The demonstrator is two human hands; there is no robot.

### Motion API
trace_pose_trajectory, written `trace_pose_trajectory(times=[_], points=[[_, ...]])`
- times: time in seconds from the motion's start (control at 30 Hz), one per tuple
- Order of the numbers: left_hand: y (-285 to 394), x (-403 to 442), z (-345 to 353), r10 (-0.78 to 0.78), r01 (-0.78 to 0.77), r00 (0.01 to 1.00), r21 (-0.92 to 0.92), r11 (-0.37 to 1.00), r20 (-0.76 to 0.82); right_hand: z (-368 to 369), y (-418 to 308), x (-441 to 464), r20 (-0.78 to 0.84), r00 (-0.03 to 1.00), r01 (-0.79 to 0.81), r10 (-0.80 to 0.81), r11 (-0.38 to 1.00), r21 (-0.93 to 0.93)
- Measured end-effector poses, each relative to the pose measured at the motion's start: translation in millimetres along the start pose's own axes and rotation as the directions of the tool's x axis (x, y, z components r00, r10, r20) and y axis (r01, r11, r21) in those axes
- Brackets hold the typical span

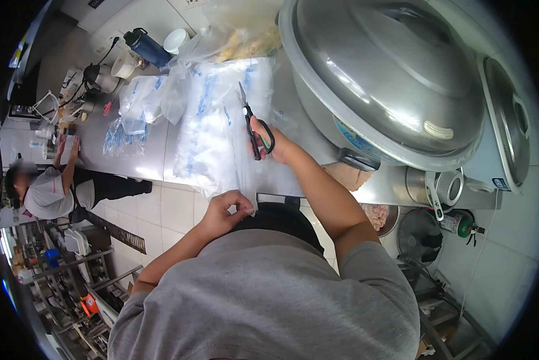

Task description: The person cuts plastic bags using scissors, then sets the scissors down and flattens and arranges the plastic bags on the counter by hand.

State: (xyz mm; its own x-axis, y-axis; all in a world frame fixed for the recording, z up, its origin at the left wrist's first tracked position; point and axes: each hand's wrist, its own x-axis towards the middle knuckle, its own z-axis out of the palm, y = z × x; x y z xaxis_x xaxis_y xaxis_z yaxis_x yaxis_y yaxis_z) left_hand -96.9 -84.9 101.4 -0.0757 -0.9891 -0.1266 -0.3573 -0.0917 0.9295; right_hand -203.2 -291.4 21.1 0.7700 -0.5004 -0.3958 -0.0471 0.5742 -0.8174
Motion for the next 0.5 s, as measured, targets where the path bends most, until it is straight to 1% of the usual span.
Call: trace_pose_trajectory(times=[0.07,0.13,0.17,0.23,0.27,0.37,0.47,0.5], points=[[0,-2,-1,-0.053,0.054,0.998,-0.034,0.998,0.023,-8,-3,5,0.005,1.000,0.023,-0.023,1.000,-0.006],[1,-4,-3,-0.144,0.150,0.985,-0.058,0.987,0.097,-9,-13,2,0.004,0.997,0.073,-0.073,0.997,0.005],[1,-5,-5,-0.186,0.196,0.974,-0.067,0.978,0.131,-11,-15,4,-0.023,0.997,0.080,-0.080,0.997,-0.024],[1,-9,-7,-0.255,0.274,0.955,-0.129,0.953,0.148,-14,-19,6,-0.075,0.993,0.088,-0.094,0.993,-0.077],[-1,-10,-9,-0.287,0.312,0.944,-0.159,0.937,0.161,-16,-21,8,-0.136,0.989,0.040,-0.051,0.996,-0.081],[-21,-19,-11,-0.293,0.334,0.938,-0.265,0.904,0.183,-25,-15,5,-0.225,0.967,0.106,-0.118,0.992,-0.064],[-36,-26,-19,-0.356,0.390,0.920,-0.289,0.874,0.163,-29,-17,-14,-0.309,0.939,0.099,-0.153,0.978,-0.184],[-37,-27,-23,-0.348,0.365,0.929,-0.176,0.914,0.125,-31,-11,-22,-0.344,0.921,0.055,-0.180,0.937,-0.344]])
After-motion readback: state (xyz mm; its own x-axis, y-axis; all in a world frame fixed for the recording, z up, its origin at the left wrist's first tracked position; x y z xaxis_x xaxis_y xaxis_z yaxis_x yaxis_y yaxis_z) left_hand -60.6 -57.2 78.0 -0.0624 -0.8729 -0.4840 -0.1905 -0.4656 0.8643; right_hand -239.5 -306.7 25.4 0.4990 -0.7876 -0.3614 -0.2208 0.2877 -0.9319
